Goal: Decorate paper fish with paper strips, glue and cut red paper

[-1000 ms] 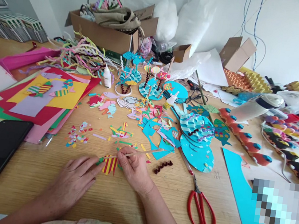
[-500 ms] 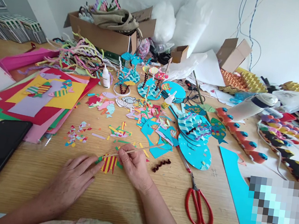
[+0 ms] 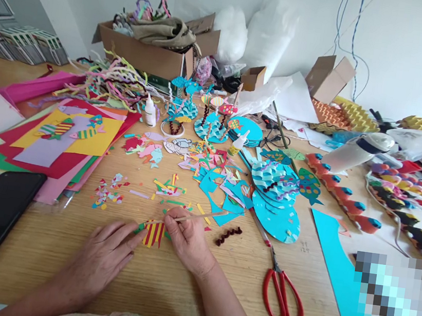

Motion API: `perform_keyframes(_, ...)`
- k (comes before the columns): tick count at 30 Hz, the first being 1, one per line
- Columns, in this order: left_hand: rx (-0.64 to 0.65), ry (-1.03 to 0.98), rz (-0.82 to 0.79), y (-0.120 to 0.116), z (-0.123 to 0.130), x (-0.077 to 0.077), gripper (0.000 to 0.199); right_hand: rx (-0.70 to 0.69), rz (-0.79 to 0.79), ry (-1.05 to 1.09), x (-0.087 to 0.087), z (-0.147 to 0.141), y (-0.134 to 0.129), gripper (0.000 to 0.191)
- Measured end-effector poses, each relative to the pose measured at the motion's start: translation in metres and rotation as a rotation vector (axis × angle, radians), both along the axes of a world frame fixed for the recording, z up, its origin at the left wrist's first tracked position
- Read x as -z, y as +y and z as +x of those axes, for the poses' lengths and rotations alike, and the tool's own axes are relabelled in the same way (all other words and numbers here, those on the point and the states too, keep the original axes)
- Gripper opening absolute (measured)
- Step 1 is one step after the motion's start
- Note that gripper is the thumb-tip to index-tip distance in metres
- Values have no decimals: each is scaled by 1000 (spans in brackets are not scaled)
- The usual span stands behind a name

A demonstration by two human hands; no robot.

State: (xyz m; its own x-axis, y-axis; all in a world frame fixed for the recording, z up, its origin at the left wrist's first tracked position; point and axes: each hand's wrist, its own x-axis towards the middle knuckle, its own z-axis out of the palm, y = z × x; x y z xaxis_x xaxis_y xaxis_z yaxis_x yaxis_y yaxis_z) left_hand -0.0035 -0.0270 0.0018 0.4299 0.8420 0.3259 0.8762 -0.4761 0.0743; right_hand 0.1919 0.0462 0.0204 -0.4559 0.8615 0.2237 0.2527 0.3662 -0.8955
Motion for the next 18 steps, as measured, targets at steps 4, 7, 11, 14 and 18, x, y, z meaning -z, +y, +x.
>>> perform_keyframes(4,8,12,-7,0,-1,0,26,33,-45,60,1,3,-1,28)
perform_keyframes(7,9,16,-12,0,-1,0,27,20,-68,61,3,2,-2,30)
perform_keyframes(11,10,24,-24,0,-2,1,27,2,-48,26,3,-1,-1,34)
perform_keyframes(14,15,30,-30,0,-2,1,28,-2,-49,29,2,-3,0,34)
perform_keyframes(18,18,29,-41,0,-3,0,31,-3,-86,33,0,-3,0,35)
